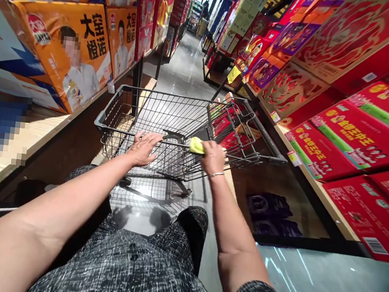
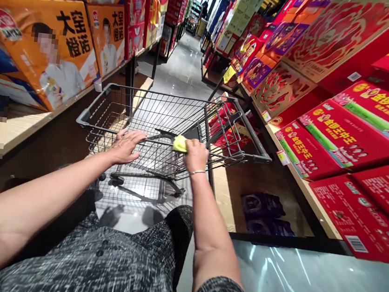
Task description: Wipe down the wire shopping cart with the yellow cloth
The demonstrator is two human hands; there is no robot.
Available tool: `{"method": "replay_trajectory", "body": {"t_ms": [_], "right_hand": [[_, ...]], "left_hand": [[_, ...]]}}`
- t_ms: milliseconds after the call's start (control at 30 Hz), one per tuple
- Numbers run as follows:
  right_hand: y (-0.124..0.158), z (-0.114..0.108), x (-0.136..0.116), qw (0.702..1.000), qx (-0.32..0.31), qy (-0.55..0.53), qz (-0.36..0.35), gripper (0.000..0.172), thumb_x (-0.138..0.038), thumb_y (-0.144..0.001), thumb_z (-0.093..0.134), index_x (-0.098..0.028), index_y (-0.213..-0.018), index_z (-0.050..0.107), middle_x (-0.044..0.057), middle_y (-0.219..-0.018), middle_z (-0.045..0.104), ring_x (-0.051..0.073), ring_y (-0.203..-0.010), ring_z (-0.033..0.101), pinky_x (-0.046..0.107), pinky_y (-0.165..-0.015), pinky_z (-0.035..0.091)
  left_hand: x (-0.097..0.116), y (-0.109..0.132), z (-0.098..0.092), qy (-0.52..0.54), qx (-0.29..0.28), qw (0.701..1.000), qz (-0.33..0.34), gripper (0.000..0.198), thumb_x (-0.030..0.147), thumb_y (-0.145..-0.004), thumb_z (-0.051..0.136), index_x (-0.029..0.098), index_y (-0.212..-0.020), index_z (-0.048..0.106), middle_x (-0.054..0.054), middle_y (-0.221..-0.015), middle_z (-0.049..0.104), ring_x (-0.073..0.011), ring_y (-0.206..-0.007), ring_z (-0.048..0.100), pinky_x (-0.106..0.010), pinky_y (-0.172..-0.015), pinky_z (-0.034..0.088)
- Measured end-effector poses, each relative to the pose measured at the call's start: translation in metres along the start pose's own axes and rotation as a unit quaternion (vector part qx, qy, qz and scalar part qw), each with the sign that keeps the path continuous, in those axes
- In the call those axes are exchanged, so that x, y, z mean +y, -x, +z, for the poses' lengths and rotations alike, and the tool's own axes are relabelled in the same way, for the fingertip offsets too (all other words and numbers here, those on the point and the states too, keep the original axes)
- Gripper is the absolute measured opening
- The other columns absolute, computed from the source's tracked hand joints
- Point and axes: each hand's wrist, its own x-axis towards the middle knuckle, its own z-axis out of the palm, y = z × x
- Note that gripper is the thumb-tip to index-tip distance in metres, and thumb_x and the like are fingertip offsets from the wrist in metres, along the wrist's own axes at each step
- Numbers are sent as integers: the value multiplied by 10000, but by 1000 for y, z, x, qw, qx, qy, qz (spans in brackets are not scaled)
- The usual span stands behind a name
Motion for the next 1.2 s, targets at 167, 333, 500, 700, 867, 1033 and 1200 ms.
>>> {"method": "replay_trajectory", "body": {"t_ms": [167,333,500,700,867,1033,1200], "right_hand": [[11,-16,91,990,-30,60,121,377,-130,-887,516,-270,-1213,643,93,-1162,608,231,-988,503,310,-712,358],[16,-16,78,986,-16,67,150,363,-137,-915,473,-253,-1225,623,104,-1151,602,237,-1005,497,322,-740,373],[36,15,32,982,90,12,165,462,-110,-871,480,-238,-1294,618,128,-1264,576,287,-1131,475,408,-868,433],[52,70,-10,964,237,-89,85,502,-89,-859,482,-299,-1272,676,106,-1334,535,302,-1290,400,506,-1089,368],[48,107,-55,971,193,-137,32,433,-122,-922,498,-325,-1250,693,92,-1332,548,293,-1275,415,489,-1069,380],[72,159,-95,989,16,-88,-118,328,-196,-976,530,-377,-1198,690,16,-1328,611,237,-1153,476,381,-916,430],[93,173,-74,988,-1,-77,-137,281,-178,-936,613,-373,-1106,722,-3,-1259,661,220,-1129,481,345,-878,415]], "left_hand": [[3,-3,-1,10,10,1000,-2,625,255,-783,569,259,-1394,432,-107,-1466,516,-301,-1390,426,-556,-1216,62],[-6,-6,-1,-9,4,1000,-16,630,272,-784,590,252,-1394,433,-103,-1468,506,-308,-1434,365,-578,-1226,30],[-18,-11,-16,-49,-25,996,-76,609,348,-803,615,234,-1386,480,-106,-1483,484,-339,-1498,242,-602,-1225,-68],[17,-35,-30,-32,-114,993,1,648,419,-852,553,298,-1480,441,-39,-1542,459,-296,-1505,240,-580,-1222,-26],[33,-47,-27,39,-136,990,4,604,371,-866,486,296,-1465,476,-41,-1496,520,-263,-1406,402,-501,-1170,174],[24,-48,-22,77,-119,990,8,530,370,-861,477,299,-1381,550,-30,-1425,577,-276,-1362,433,-488,-1146,172],[18,-47,-22,76,-99,992,-4,503,424,-831,546,304,-1318,578,-35,-1367,606,-273,-1321,461,-499,-1152,154]]}}
